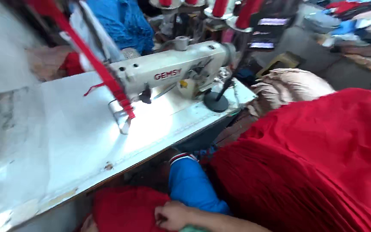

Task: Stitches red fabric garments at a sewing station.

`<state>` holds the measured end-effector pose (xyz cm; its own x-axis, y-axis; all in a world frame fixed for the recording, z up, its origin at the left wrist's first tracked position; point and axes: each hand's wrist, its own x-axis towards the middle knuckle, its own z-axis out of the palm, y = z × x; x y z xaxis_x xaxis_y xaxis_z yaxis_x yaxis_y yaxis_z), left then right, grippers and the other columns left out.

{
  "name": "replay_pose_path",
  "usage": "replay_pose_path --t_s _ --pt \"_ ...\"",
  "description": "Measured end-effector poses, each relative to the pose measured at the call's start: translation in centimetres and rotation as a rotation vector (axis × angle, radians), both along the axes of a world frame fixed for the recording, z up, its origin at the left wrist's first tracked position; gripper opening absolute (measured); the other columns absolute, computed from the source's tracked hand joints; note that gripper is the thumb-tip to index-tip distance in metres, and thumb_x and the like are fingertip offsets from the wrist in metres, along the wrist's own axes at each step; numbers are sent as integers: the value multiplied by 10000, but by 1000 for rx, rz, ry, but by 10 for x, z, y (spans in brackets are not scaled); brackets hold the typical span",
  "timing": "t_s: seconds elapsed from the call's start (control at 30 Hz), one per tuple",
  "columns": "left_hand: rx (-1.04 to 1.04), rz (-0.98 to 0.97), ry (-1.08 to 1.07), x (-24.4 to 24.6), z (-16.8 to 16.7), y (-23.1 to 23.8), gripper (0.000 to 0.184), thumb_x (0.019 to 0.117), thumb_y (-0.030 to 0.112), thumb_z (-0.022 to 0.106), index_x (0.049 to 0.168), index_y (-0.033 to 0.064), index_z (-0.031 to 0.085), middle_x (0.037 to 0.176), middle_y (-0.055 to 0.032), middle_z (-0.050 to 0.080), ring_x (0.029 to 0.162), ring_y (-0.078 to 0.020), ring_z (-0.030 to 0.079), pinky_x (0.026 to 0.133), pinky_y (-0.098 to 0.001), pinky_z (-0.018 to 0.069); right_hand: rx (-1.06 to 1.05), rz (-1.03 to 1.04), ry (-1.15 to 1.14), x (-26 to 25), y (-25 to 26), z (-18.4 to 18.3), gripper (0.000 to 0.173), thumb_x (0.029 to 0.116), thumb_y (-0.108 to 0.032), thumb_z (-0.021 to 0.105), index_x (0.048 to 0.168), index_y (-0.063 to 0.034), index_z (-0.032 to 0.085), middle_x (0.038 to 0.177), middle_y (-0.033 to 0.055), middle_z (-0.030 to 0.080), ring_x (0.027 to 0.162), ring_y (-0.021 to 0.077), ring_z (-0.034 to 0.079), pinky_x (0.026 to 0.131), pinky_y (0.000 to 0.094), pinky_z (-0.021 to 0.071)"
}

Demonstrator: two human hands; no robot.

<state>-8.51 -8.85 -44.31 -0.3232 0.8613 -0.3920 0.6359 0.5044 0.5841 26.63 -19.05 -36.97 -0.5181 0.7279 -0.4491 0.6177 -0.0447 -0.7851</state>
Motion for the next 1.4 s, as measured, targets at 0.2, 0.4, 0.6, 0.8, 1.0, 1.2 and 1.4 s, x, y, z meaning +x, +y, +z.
replay_pose_path --t_s 0.2,0.4,0.6,0.8,1.0,1.2,1.4 --pt "78 97 103 17 8 16 291 1006 93 601 1270 22 699 1311 -194 676 1284 -333 608 1136 -521 431 -144 -58 39 6 15 3 330 1051 -319 550 1231 -62 651 1051 155 717 999 290 701 920 520 549" --pt "110 165 180 9 3 9 300 982 96 632 1272 44 685 1182 -152 736 1164 -325 677 1053 -553 485 -153 -33 4 1 18 -6 331 1046 -353 547 1194 -75 647 962 140 695 924 281 687 863 510 547" --pt "273 93 214 1 8 -8 309 989 93 633 1276 -21 636 1109 -182 740 1068 -337 706 991 -556 526 -164 -18 20 2 19 -9 336 1049 -355 539 1192 -70 645 950 136 691 909 274 682 854 498 546" --pt "362 74 311 -12 33 5 282 999 86 570 1237 -44 648 1201 -217 688 1153 -344 659 1039 -511 510 109 -249 -185 -9 17 -6 406 1032 -411 512 1263 -113 662 1221 123 674 1088 273 683 937 476 568" --pt "475 118 278 -8 37 4 262 998 68 556 1198 -64 661 1197 -250 674 1122 -347 664 1008 -489 528 -270 -283 -42 -29 54 2 531 994 -457 630 1347 -59 630 1263 188 675 1195 324 642 1040 555 491" --pt "629 25 160 -17 27 -25 283 1029 139 561 1186 -58 689 1235 -235 682 1176 -324 659 1037 -464 522 -22 178 237 4 21 79 257 1038 -269 580 1143 -74 709 930 131 717 861 262 696 818 508 559" --pt "545 -121 54 -20 17 -40 313 1040 167 549 1229 -35 695 1264 -192 700 1219 -277 664 1098 -448 496 -160 445 356 42 -2 87 162 978 -127 656 1053 -29 762 891 151 738 837 261 707 793 503 554"
